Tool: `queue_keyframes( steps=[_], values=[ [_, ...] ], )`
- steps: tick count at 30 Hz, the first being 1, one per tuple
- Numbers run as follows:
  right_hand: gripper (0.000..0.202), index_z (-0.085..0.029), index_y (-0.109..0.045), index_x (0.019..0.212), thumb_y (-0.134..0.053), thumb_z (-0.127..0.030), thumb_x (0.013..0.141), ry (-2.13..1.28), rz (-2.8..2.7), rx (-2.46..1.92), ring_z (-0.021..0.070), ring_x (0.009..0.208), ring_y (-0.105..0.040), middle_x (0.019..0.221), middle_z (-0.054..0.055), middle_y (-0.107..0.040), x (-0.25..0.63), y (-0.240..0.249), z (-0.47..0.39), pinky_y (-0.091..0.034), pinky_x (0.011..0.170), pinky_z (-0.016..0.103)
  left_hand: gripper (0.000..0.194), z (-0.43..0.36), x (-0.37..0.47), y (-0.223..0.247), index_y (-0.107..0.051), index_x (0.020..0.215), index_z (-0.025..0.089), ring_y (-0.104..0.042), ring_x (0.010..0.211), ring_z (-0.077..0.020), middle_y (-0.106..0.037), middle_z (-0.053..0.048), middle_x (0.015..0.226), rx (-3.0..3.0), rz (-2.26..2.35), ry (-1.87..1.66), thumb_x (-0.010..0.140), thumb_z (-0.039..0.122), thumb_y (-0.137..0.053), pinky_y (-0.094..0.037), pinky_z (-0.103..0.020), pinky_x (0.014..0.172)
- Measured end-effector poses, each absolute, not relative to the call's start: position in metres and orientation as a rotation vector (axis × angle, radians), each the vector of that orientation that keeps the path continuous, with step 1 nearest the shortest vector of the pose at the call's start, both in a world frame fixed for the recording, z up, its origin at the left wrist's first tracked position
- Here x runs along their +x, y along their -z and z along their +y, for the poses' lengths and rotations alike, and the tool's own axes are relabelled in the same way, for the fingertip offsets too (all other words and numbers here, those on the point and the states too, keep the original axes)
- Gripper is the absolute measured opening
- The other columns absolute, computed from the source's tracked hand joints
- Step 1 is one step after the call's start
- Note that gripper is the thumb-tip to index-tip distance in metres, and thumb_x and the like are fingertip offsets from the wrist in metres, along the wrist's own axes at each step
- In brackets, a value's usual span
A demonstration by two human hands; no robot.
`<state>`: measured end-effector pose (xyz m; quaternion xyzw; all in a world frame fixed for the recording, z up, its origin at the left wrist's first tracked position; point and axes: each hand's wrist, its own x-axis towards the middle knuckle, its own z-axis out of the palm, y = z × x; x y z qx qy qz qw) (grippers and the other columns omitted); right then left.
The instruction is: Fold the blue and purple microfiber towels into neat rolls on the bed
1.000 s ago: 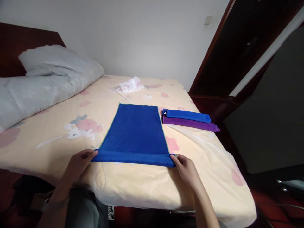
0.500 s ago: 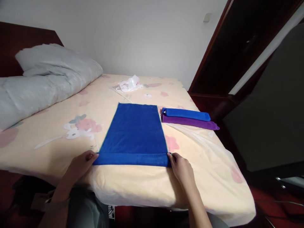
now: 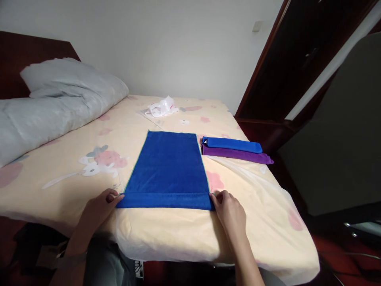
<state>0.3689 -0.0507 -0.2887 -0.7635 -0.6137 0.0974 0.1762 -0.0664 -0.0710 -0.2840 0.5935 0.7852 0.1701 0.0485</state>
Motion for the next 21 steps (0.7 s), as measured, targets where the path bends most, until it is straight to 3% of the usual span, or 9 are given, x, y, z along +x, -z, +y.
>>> queue_keyframes(
  steps=[5, 7, 10, 14, 21],
  values=[
    [0.027, -0.023, -0.064, 0.097, -0.050, -0.046, 0.095, -0.209, -1.805, -1.646, 0.0273, 0.100, -0.062, 0.104, 0.010, -0.067, 0.381, 0.282, -0.055, -0.048, 0.087, 0.039, 0.029, -0.072, -0.075, 0.282, -0.065, 0.089, 0.023, -0.068, 0.084, -0.0219, -0.071, -0.003, 0.086, 2.113, 2.083, -1.028, 0.085, 0.051, -0.057, -0.052, -0.033, 0.084],
    [0.021, -0.025, -0.065, 0.105, -0.055, -0.039, 0.093, -0.387, -1.985, -1.449, 0.0256, 0.110, -0.060, 0.114, 0.008, -0.065, 0.384, 0.280, -0.057, -0.048, 0.095, 0.038, 0.026, -0.073, -0.078, 0.284, -0.067, 0.090, 0.024, -0.068, 0.093, -0.0226, -0.072, -0.004, 0.094, 2.252, 1.839, -0.980, 0.081, 0.048, -0.062, -0.054, -0.034, 0.090],
    [0.035, -0.026, -0.064, 0.118, -0.064, -0.030, 0.083, -0.535, -2.206, -1.359, 0.0273, 0.118, -0.057, 0.127, 0.008, -0.061, 0.384, 0.284, -0.057, -0.047, 0.100, 0.041, 0.025, -0.072, -0.084, 0.290, -0.070, 0.097, 0.024, -0.068, 0.101, -0.0241, -0.072, -0.006, 0.104, 2.367, 1.663, -0.815, 0.075, 0.035, -0.064, -0.055, -0.036, 0.094],
    [0.031, -0.022, -0.066, 0.114, -0.057, -0.026, 0.084, -0.475, -2.124, -1.445, 0.0281, 0.112, -0.061, 0.120, 0.010, -0.066, 0.383, 0.291, -0.050, -0.047, 0.098, 0.042, 0.024, -0.069, -0.092, 0.295, -0.069, 0.098, 0.023, -0.068, 0.102, -0.0233, -0.072, -0.006, 0.103, 2.293, 1.692, -0.827, 0.077, 0.028, -0.057, -0.055, -0.035, 0.094],
    [0.033, -0.022, -0.067, 0.106, -0.045, -0.044, 0.094, -0.681, -1.703, -1.656, 0.0260, 0.093, -0.069, 0.101, 0.008, -0.074, 0.377, 0.298, -0.042, -0.051, 0.080, 0.034, 0.026, -0.062, -0.091, 0.301, -0.067, 0.094, 0.023, -0.069, 0.097, -0.0234, -0.072, -0.006, 0.100, 2.134, 1.832, -0.873, 0.086, 0.045, -0.056, -0.055, -0.035, 0.091]
  ],
)
